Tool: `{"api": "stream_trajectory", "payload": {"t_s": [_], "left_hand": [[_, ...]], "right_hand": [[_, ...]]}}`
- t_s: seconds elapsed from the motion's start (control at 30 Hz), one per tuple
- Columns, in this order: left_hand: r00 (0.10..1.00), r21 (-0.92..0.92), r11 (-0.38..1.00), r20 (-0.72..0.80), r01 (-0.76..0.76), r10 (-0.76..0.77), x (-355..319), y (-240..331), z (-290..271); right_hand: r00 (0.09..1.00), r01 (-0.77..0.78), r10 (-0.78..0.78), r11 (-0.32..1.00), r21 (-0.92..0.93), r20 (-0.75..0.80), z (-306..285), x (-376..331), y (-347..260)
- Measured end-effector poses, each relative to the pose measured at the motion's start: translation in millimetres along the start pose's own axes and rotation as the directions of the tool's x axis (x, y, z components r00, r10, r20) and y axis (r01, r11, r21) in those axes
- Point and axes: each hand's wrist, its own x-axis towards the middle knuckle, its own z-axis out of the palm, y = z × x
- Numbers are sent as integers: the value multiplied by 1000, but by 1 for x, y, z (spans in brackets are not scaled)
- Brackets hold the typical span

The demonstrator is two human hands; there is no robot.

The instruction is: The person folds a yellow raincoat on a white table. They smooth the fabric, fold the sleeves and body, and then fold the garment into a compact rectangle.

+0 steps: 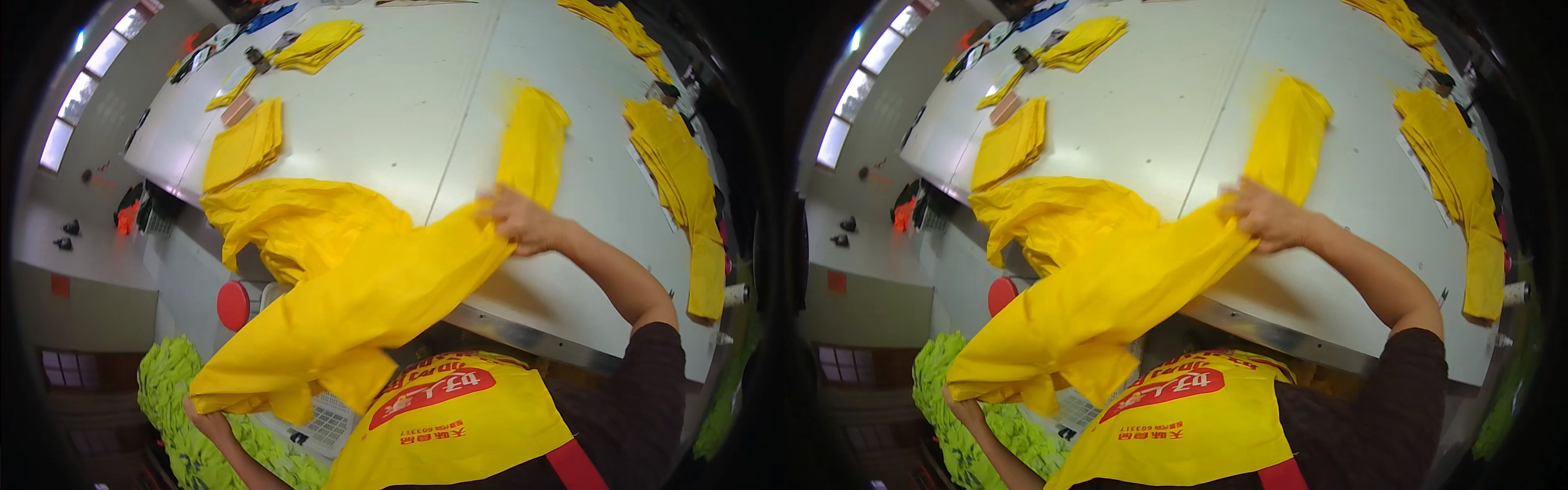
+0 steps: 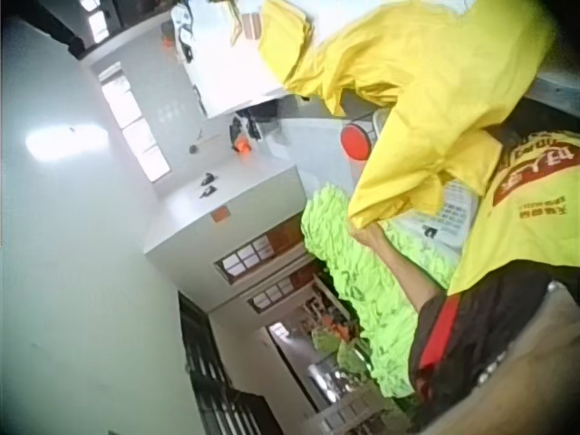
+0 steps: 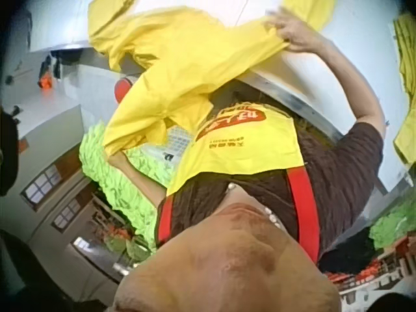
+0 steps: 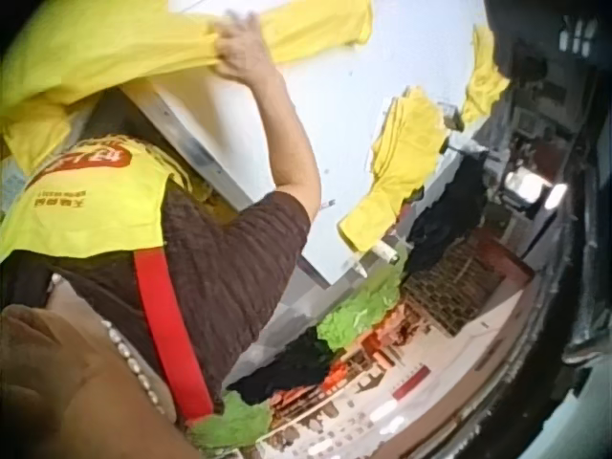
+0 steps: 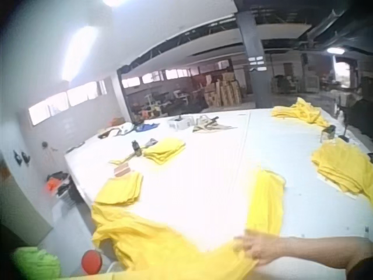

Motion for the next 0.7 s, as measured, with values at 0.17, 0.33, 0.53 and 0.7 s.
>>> {"api": "stream_trajectory", "payload": {"t_s": [0.17,0.33,0.53,0.7], "left_hand": [[651,-488,559,26,670,-758,-17,-78,-32],[857,-497,760,-62,418,-512,81,-48,-61],[952,-313,919,-259,-240,160,267,155,-97],[750,-315,680,-304,-662,588,295,423,-39]], "right_hand": [[935,-219,-147,480,850,324,-6,85,-134],[954,-157,-256,7,988,154,-10,138,-194],[950,-236,66,-489,840,305,-4,102,-182],[823,69,514,-512,856,241,-29,-21,-164]]}}
